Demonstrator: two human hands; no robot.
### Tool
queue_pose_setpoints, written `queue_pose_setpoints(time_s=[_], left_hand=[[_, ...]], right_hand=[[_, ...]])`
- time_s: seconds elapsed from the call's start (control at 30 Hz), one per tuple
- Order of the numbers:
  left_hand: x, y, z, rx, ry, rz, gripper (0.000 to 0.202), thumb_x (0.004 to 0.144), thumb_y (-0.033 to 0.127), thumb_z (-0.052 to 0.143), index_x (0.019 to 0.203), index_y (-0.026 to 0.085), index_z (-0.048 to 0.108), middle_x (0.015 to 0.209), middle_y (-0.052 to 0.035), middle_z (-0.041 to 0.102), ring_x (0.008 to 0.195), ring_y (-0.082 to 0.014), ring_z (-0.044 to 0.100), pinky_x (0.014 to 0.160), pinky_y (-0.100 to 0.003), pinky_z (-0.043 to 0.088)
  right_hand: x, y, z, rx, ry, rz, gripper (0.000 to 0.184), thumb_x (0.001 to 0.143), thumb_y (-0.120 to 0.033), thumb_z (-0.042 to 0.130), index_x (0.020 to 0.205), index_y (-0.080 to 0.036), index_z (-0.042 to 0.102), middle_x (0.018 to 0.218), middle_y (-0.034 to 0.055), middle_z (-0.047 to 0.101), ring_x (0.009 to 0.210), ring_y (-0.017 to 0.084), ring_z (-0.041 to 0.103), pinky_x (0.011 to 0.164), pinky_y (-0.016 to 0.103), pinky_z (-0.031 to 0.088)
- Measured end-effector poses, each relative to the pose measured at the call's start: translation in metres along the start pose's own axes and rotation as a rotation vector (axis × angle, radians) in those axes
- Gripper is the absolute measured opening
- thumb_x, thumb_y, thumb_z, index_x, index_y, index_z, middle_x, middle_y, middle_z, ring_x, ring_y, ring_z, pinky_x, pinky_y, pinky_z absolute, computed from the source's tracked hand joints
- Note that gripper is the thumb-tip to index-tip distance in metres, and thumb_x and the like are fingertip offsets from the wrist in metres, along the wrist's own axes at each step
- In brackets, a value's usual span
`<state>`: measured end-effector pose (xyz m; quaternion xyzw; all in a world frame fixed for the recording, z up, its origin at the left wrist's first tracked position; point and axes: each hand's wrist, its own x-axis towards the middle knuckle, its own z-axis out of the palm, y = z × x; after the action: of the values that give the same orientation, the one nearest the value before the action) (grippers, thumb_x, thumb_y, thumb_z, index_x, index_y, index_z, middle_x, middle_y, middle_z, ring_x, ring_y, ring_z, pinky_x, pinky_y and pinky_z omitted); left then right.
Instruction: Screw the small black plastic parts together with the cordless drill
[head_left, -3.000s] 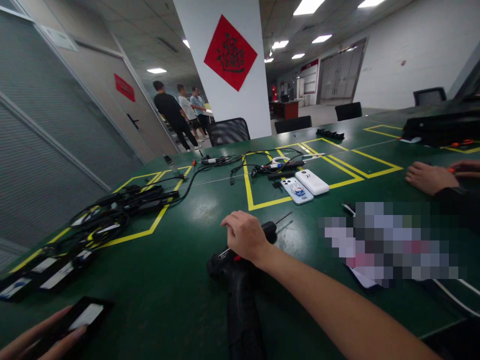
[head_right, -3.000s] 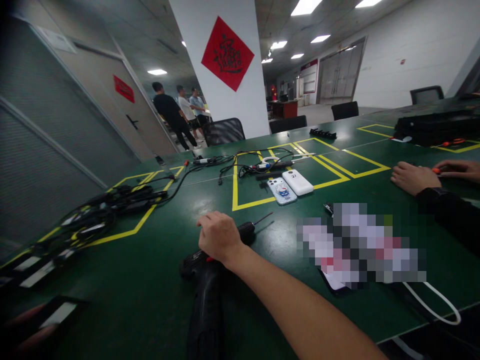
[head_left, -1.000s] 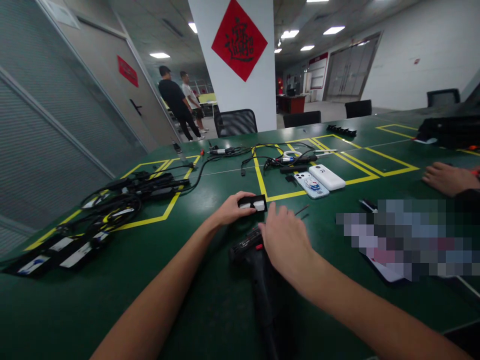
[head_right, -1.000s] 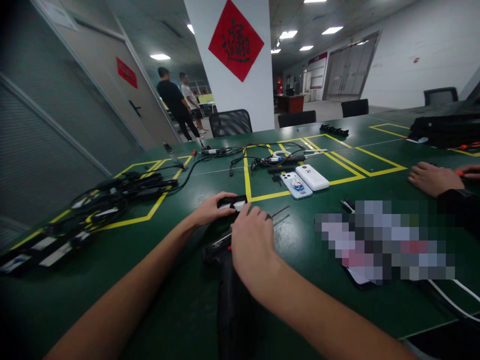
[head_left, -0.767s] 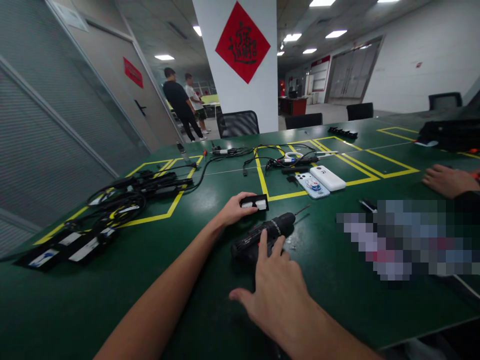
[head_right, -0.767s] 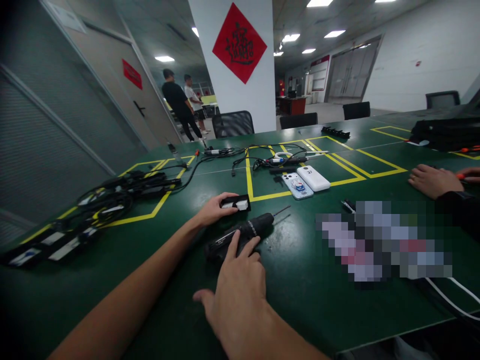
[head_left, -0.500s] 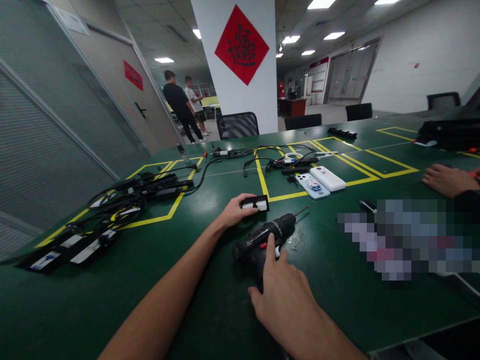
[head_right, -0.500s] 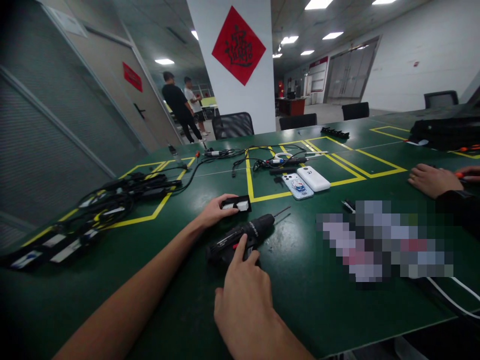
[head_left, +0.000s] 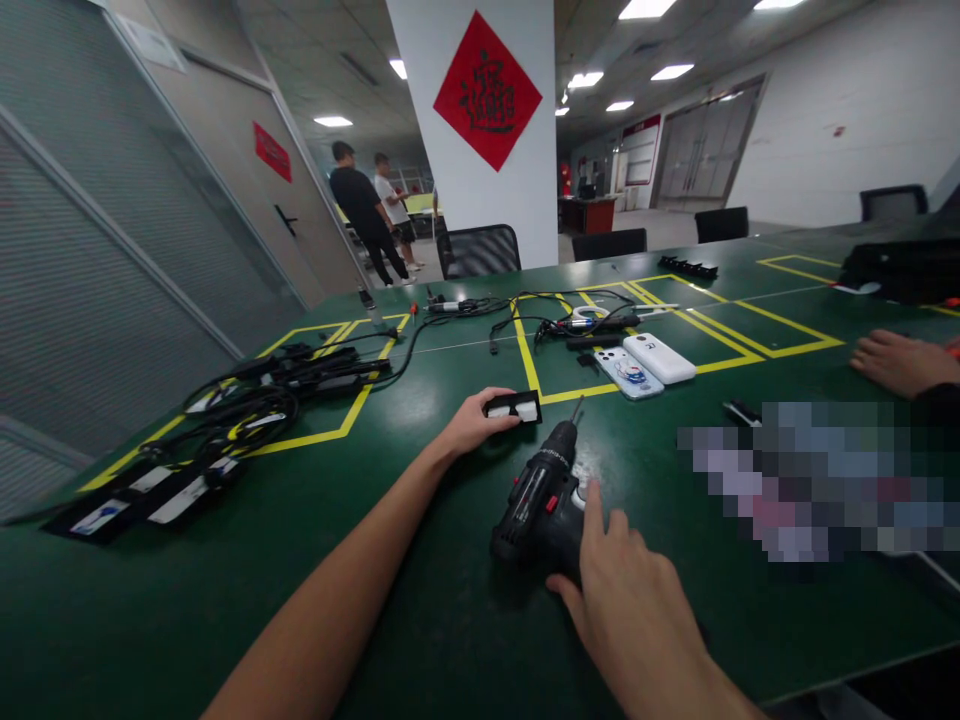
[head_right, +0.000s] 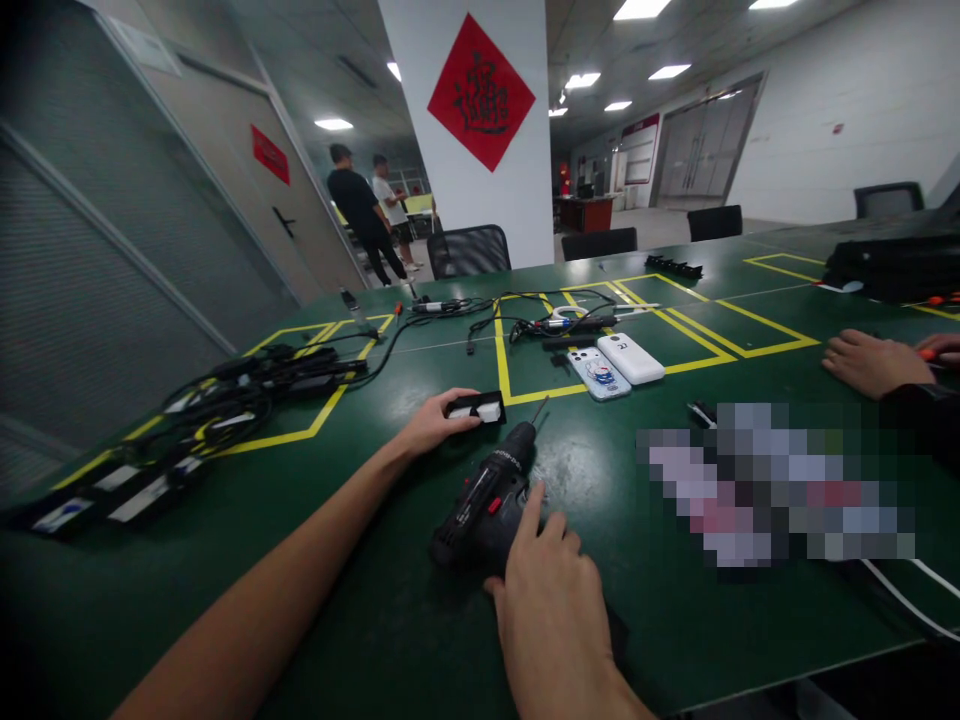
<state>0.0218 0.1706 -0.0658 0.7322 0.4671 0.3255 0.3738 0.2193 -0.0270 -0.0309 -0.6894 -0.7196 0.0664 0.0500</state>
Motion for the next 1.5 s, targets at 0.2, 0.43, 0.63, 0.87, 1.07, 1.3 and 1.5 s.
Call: queue_pose_setpoints(time_s=[0.2,0.43,0.63,0.87,1.07,1.3,1.5], left_hand=[[0.000,-0.002,-0.001,0.023,0.008,0.007,0.058,0.066,0.041,0.069,0.116,0.019,0.053,0.104,-0.0060,0.065,0.092,-0.0223,0.061,0.081,-0.034,0.048],[0.001,-0.003,-0.001,-0.004,-0.005,0.003,0.057,0.066,0.041,0.069,0.117,0.020,0.053,0.105,-0.0064,0.064,0.089,-0.0220,0.062,0.078,-0.034,0.049],[0.001,-0.004,-0.001,-0.023,0.006,0.007,0.056,0.066,0.039,0.070,0.116,0.020,0.054,0.103,-0.0058,0.065,0.088,-0.0212,0.061,0.079,-0.034,0.048],[0.000,-0.001,-0.001,-0.041,0.000,0.010,0.053,0.066,0.034,0.070,0.115,0.018,0.054,0.099,-0.0057,0.063,0.083,-0.0182,0.059,0.074,-0.030,0.047],[0.000,-0.002,-0.001,-0.043,-0.010,0.004,0.053,0.067,0.034,0.070,0.115,0.018,0.054,0.098,-0.0048,0.062,0.082,-0.0163,0.058,0.074,-0.028,0.046],[0.000,-0.005,0.000,-0.060,-0.006,-0.004,0.054,0.067,0.035,0.070,0.115,0.017,0.053,0.098,-0.0057,0.062,0.082,-0.0172,0.058,0.072,-0.028,0.046],[0.001,-0.003,0.001,-0.069,-0.011,0.010,0.052,0.068,0.032,0.070,0.115,0.017,0.053,0.102,-0.0067,0.062,0.087,-0.0183,0.059,0.078,-0.030,0.046]], right_hand=[[-0.003,0.014,0.000,0.089,-0.001,-0.062,0.054,0.078,-0.032,0.052,0.128,-0.011,0.047,0.087,0.0161,0.067,0.071,0.029,0.065,0.058,0.040,0.050],[-0.004,0.043,-0.017,0.564,-0.050,-0.067,0.047,0.074,-0.031,0.056,0.121,-0.031,0.051,0.081,0.0039,0.069,0.069,0.025,0.065,0.060,0.035,0.049],[-0.012,0.054,-0.023,1.193,-0.021,-0.012,0.023,0.076,-0.047,0.052,0.074,-0.026,0.061,0.073,0.0087,0.064,0.068,0.024,0.061,0.065,0.035,0.048],[-0.008,0.059,-0.021,1.454,-0.216,0.098,0.042,0.078,-0.058,0.043,0.092,-0.021,0.058,0.060,0.0087,0.061,0.058,0.023,0.058,0.060,0.036,0.045],[0.002,0.065,-0.026,1.591,-0.075,-0.106,0.035,0.082,-0.044,0.046,0.106,-0.019,0.054,0.070,0.0068,0.064,0.063,0.022,0.060,0.060,0.034,0.046],[0.008,0.064,-0.037,1.222,-0.070,-0.209,0.037,0.082,-0.036,0.049,0.117,-0.027,0.052,0.068,0.0009,0.062,0.062,0.018,0.058,0.064,0.032,0.047],[0.004,0.056,-0.036,1.087,-0.251,-0.163,0.025,0.084,-0.035,0.042,0.095,-0.024,0.062,0.064,0.0005,0.060,0.059,0.016,0.057,0.060,0.028,0.048]])
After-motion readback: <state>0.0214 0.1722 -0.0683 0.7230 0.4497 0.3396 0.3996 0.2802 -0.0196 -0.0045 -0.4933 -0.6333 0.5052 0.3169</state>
